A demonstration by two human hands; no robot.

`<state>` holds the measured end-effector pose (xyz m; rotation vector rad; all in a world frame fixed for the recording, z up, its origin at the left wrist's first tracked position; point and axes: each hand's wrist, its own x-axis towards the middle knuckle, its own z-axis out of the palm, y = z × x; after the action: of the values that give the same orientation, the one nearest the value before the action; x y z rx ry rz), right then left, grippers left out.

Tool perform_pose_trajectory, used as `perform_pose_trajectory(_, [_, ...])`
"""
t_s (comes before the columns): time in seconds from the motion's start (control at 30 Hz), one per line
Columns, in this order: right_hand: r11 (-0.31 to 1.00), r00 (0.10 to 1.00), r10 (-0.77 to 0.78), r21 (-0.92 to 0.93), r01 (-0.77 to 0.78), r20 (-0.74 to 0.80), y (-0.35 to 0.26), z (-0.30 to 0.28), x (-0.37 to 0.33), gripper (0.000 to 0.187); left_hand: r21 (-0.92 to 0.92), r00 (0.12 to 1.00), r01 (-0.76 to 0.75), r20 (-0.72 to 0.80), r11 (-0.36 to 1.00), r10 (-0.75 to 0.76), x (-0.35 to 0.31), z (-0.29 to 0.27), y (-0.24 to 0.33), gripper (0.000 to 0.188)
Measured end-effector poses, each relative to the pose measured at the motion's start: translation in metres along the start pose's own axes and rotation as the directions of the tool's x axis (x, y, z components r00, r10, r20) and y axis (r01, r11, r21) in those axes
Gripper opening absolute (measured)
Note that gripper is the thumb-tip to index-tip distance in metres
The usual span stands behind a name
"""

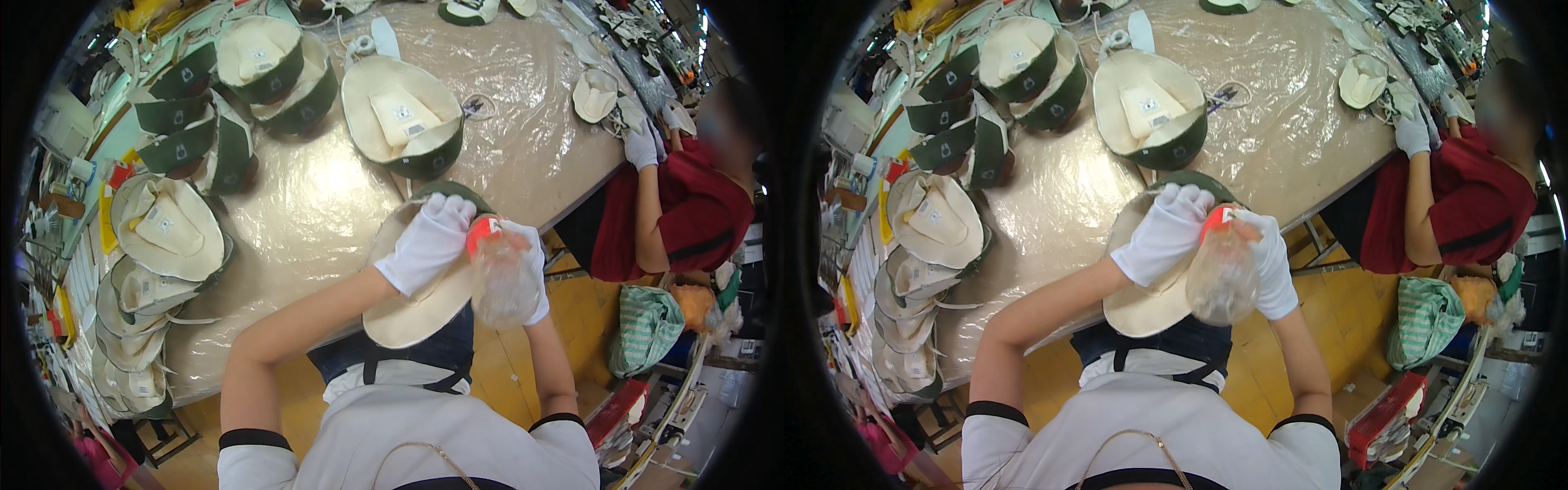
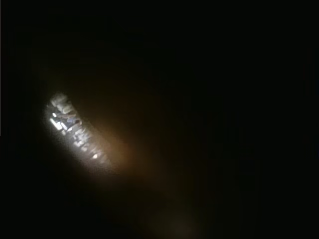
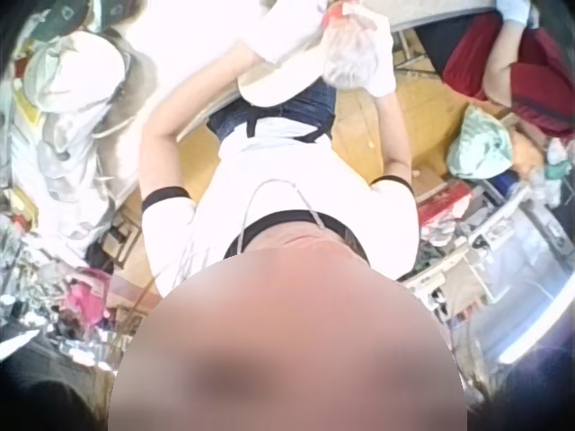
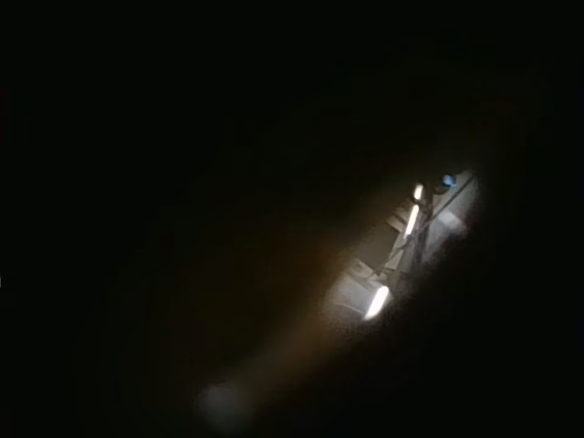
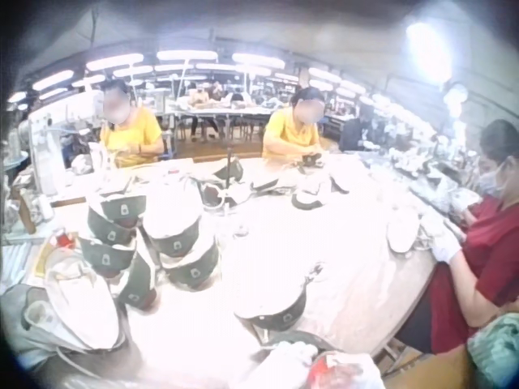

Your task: The person applies liquid from a plastic bottle to the inner rim of hat parts and presses the edges together. They handle multiple hat parts one at a time, stacking finished pieces on the table.

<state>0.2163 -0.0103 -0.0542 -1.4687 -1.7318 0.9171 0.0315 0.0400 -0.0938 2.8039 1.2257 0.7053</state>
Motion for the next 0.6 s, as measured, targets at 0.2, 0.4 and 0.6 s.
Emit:
perform_pose_trajectory(0.2, [0.985, 0.959, 0.116, 0.157, -0.077, -0.258, -0.025, -0.017, 0.005, 0.040, 0.528, 0.992, -0.127, 0.047, 0.839, 0.121, -0.006, -0.016, 0.019, 0.012])
perform_pose_trajectory(0.4, [0.795, 0.841, 0.373, 0.602, -0.073, -0.392, 0.016, -0.079, 0.025, 0.045, 0.571, 0.977, -0.209, 0.153, 0.794, 0.147, -0.014, -0.014, 0.025, 0.013])
perform_pose_trajectory(0.6, [0.707, 0.877, 0.287, -0.533, -0.466, -0.385, 0.023, -0.095, 0.071, 0.064, 0.128, 0.943, -0.121, 0.325, 0.984, 0.074, -0.017, -0.025, 0.015, 0.013])
